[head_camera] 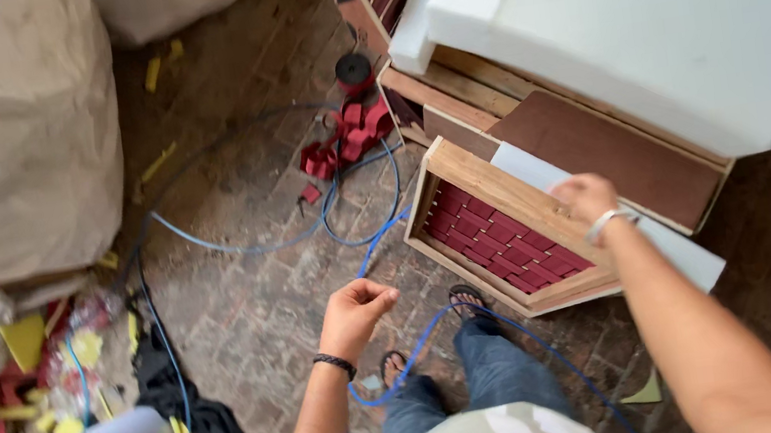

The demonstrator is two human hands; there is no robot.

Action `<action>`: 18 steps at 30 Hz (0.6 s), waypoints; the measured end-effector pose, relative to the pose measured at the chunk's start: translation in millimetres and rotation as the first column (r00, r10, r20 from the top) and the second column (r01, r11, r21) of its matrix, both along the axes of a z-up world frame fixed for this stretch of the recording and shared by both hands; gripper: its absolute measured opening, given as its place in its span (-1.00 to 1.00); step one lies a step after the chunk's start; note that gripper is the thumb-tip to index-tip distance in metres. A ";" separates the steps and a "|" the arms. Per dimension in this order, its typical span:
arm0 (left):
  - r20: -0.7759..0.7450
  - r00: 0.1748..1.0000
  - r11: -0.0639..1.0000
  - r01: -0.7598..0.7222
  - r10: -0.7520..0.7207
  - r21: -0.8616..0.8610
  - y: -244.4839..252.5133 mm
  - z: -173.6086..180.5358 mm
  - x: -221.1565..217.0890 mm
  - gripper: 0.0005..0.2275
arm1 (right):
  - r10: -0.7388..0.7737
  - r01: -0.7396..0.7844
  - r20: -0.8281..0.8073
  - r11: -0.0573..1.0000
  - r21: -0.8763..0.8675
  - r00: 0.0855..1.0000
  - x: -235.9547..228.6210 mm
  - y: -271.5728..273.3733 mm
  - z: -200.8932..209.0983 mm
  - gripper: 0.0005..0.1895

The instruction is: The person measures a white foam board, applies adhesive from a spray gun to its edge, and joins it to another foam piece. They then press the seam to secure the bond and later cut yellow foam strips on a red woven frame using a knife.

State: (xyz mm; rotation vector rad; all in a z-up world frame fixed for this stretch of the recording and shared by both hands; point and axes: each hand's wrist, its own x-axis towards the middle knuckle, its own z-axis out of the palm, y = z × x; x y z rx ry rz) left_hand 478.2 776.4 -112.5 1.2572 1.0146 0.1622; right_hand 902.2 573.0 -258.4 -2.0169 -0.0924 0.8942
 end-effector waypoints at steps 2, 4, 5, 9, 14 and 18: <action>-0.193 0.981 0.995 -0.008 0.027 0.098 -13.3 -7.0 8.1 -0.84 | 0.383 -0.299 0.259 0.903 -0.310 0.887 -0.4 7.6 -45.2 -0.08; -0.223 0.973 0.990 -0.034 0.064 0.134 -25.9 -15.2 13.8 -0.80 | 0.518 -0.391 0.240 0.816 -0.425 0.821 -3.9 15.4 -72.9 0.21; -0.159 0.983 0.990 -0.071 0.090 0.125 -34.1 -17.4 14.6 -0.78 | 0.583 -0.439 0.192 0.755 -0.487 0.789 -3.8 16.2 -77.7 0.28; -0.422 0.897 0.991 -0.111 0.133 0.076 -62.1 -18.1 4.2 -0.58 | 0.733 -0.527 -0.002 0.487 -0.696 0.680 -13.9 39.3 -63.6 0.41; -0.421 0.895 0.985 -0.174 0.149 -0.020 -88.6 -24.1 -23.3 -0.66 | 0.843 -0.596 -0.049 0.336 -0.729 0.535 -41.0 50.8 -55.9 0.26; -0.394 0.891 0.965 -0.259 0.227 -0.031 -110.1 -46.1 -49.7 -0.69 | 0.860 -0.639 0.008 0.385 -0.666 0.510 -70.6 48.8 -53.6 0.10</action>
